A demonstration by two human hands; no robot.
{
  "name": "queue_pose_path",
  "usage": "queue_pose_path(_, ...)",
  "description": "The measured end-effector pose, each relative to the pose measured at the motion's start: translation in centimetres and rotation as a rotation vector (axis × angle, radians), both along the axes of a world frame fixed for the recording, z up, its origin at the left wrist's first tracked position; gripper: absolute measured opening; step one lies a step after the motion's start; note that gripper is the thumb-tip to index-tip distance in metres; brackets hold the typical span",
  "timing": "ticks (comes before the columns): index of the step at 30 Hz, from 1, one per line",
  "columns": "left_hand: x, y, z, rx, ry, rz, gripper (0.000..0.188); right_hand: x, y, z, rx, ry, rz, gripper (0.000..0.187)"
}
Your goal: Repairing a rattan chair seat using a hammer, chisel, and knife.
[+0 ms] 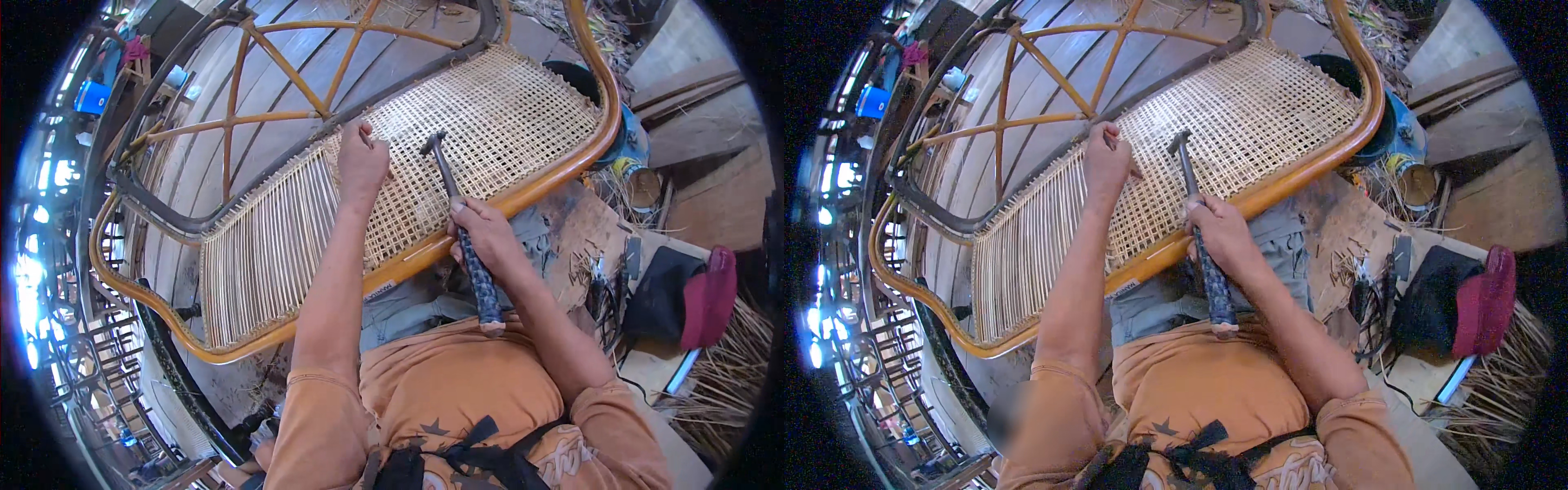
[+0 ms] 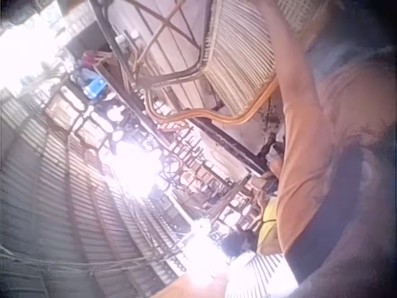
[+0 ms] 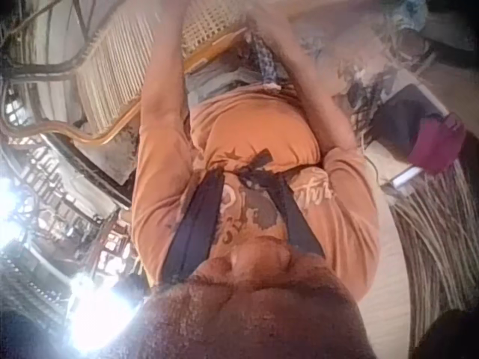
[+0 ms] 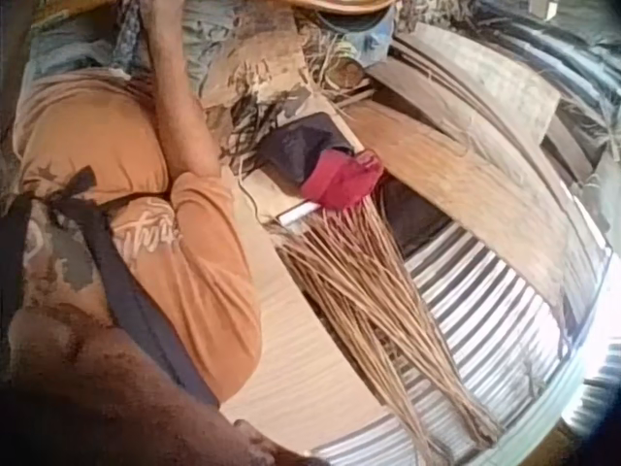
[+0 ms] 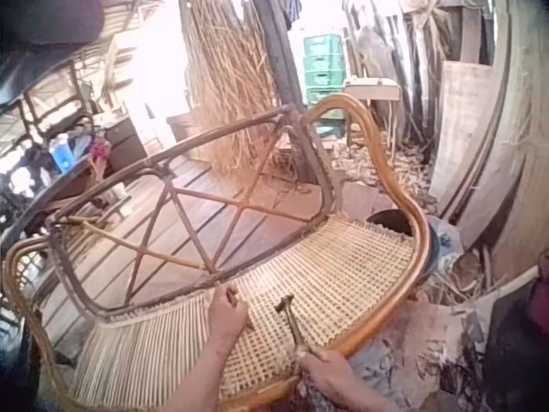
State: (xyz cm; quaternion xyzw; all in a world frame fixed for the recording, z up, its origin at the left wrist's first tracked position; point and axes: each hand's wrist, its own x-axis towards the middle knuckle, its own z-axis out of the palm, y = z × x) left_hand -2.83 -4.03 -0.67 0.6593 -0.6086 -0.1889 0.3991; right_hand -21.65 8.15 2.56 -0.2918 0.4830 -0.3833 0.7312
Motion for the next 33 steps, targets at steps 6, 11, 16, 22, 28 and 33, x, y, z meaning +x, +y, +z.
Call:
queue_pose_path(6, 0.2, 0.3, -0.3, 0.014, 0.073, -0.023, 0.019, 0.1, -0.1, -0.3, -0.017, -0.034, -0.063, 0.026)
queue_pose_path(11, -0.1, 0.3, -0.5, 0.048, 0.066, -0.008, 0.019, -0.1, 0.2, 0.0, 0.029, -0.051, -0.054, 0.024)
queue_pose_path(16, -0.1, 0.4, -0.9, -0.054, -0.009, -0.041, 0.019, 0.2, 0.1, -0.5, 0.042, -0.047, -0.034, 0.026)
queue_pose_path(22, -0.7, 0.9, 0.3, 0.017, 0.037, -0.034, 0.019, 0.5, 0.0, 0.3, 0.048, -0.047, -0.068, 0.026)
queue_pose_path(28, -1.0, 0.6, -0.6, -0.006, -0.114, -0.086, 0.022, 0.9, 0.6, 0.3, 0.059, -0.127, -0.165, 0.028)
queue_pose_path(33, -0.9, 0.6, -0.6, -0.028, -0.145, -0.093, 0.024, 0.7, 0.0, 0.2, 0.108, -0.075, 0.029, 0.027)
